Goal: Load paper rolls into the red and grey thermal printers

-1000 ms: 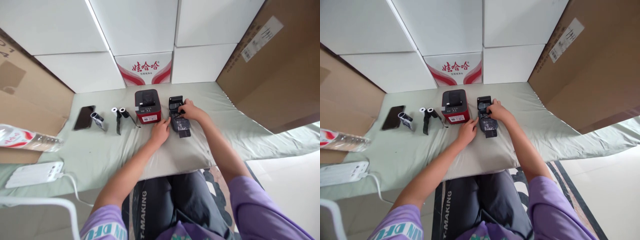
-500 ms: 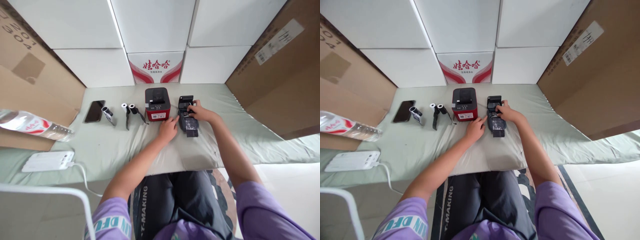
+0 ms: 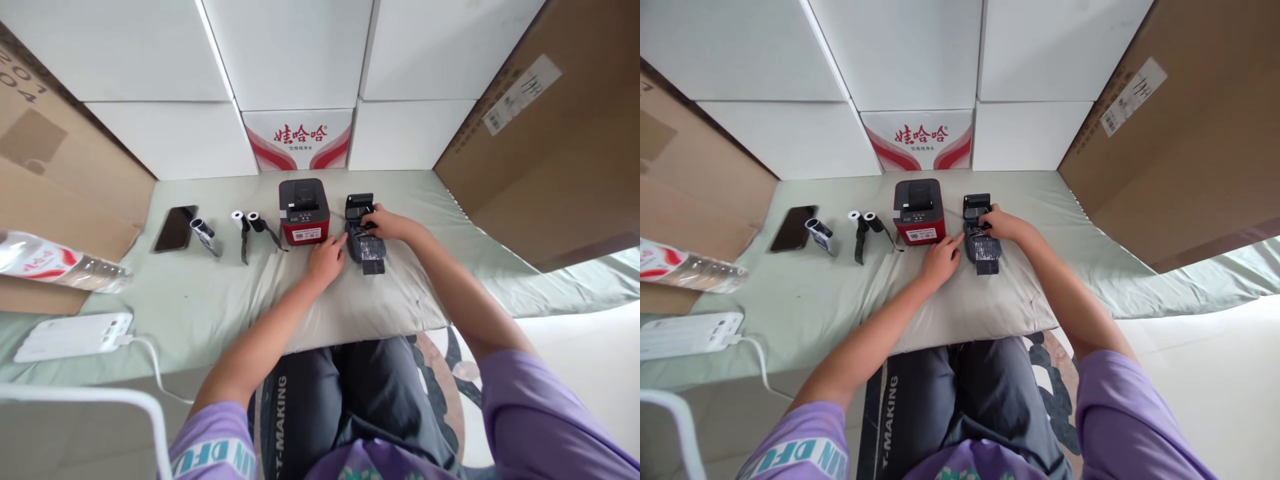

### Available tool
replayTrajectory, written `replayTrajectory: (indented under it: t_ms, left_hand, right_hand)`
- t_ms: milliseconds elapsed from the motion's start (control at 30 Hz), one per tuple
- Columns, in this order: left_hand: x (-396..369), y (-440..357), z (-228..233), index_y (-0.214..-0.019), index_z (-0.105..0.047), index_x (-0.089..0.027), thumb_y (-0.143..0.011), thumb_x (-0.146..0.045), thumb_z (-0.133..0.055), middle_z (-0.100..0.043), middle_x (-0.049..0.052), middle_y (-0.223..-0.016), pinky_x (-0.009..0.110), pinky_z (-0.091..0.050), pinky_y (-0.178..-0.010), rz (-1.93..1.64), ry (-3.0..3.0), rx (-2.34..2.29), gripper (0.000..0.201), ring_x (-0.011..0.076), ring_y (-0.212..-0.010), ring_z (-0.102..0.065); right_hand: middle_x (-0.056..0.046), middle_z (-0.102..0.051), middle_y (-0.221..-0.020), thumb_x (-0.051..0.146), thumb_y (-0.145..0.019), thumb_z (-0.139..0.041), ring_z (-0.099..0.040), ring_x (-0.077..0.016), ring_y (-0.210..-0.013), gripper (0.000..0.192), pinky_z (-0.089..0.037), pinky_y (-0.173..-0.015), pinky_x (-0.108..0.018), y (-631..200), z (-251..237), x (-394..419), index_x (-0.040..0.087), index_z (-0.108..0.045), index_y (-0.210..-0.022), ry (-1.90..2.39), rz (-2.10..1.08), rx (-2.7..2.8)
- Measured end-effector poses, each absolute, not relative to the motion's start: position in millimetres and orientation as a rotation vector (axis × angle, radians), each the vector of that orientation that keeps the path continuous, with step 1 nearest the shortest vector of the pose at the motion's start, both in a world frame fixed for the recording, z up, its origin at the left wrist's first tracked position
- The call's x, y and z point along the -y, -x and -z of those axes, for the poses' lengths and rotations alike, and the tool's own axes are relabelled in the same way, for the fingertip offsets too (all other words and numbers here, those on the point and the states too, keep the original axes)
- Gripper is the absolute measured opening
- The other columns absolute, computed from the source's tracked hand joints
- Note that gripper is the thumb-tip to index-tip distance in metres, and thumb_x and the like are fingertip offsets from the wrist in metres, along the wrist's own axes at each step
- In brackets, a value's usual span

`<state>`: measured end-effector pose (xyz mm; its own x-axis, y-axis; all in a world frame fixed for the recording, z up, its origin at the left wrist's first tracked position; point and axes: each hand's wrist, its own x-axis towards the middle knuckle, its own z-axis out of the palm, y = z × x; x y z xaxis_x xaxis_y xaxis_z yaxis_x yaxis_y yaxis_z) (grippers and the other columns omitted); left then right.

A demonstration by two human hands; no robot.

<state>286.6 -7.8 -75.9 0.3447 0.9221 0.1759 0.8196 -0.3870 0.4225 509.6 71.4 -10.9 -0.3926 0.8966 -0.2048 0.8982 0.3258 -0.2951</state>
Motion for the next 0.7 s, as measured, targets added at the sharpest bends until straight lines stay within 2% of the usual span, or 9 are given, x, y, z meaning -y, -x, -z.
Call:
replayTrajectory:
  t_ms: [200, 367, 467, 567, 633, 700]
  left_hand:
    - [9.4, -287.7, 72.6, -0.154, -0.053, -0.027, -0.098, -0.017, -0.049, -0.069, 0.01, -0.119, 0.035, -0.049, -0.095, -0.571, -2.329, -1.58, 0.057, 0.0246, -0.105, -0.067]
    - [9.4, -288.2, 73.9, -0.154, -0.054, -0.026, -0.098, -0.018, -0.049, -0.069, 0.01, -0.119, 0.036, -0.049, -0.096, -0.574, -2.344, -1.56, 0.057, 0.0255, -0.108, -0.067]
    - [10.3, -287.8, 71.2, -0.155, -0.052, -0.024, -0.098, -0.018, -0.048, -0.069, 0.01, -0.121, 0.037, -0.049, -0.098, -0.54, -2.35, -1.555, 0.057, 0.0251, -0.11, -0.067]
    - [10.9, -286.7, 68.4, -0.155, -0.051, -0.024, -0.099, -0.02, -0.047, -0.069, 0.009, -0.123, 0.036, -0.049, -0.099, -0.515, -2.338, -1.554, 0.057, 0.0243, -0.111, -0.066]
    - [10.7, -285.9, 68.0, -0.156, -0.051, -0.024, -0.099, -0.021, -0.047, -0.069, 0.009, -0.124, 0.035, -0.049, -0.1, -0.511, -2.331, -1.551, 0.057, 0.0239, -0.111, -0.067]
    - [10.5, -285.6, 68.5, -0.156, -0.05, -0.024, -0.099, -0.021, -0.047, -0.069, 0.009, -0.124, 0.035, -0.049, -0.099, -0.51, -2.328, -1.552, 0.058, 0.0239, -0.11, -0.067]
  right_hand:
    - [-0.013, -0.05, -0.128, 0.013, -0.088, -0.06, -0.063, -0.0243, -0.102, 0.035, -0.053, -0.1, -0.04, -516.5, 13.8, -62.2, 0.021, -0.07, -0.12, -1.749, 0.58, -2.65]
    - [-0.015, -0.059, -0.121, 0.014, -0.089, -0.064, -0.064, -0.0258, -0.1, 0.036, -0.053, -0.096, -0.039, -503.0, -1.1, -61.4, 0.021, -0.074, -0.122, -1.754, 0.54, -2.481]
    - [-0.021, -0.06, -0.128, 0.016, -0.089, -0.064, -0.065, -0.0311, -0.105, 0.038, -0.053, -0.091, -0.042, -480.3, -18.1, -56.3, 0.02, -0.075, -0.125, -1.789, 0.288, -2.239]
    - [-0.027, -0.057, -0.137, 0.016, -0.093, -0.059, -0.058, -0.0399, -0.124, 0.035, -0.052, -0.093, -0.044, -458.0, -31.4, -47.1, 0.014, -0.074, -0.124, -1.746, -0.039, -2.176]
    - [-0.029, -0.059, -0.135, 0.014, -0.096, -0.053, -0.059, -0.0397, -0.125, 0.034, -0.053, -0.091, -0.042, -449.9, -35.2, -43.0, 0.009, -0.074, -0.122, -1.689, -0.135, -2.185]
    - [-0.027, -0.064, -0.129, 0.014, -0.097, -0.051, -0.066, -0.0359, -0.116, 0.034, -0.053, -0.086, -0.039, -448.3, -34.8, -43.1, 0.01, -0.074, -0.121, -1.623, -0.122, -2.21]
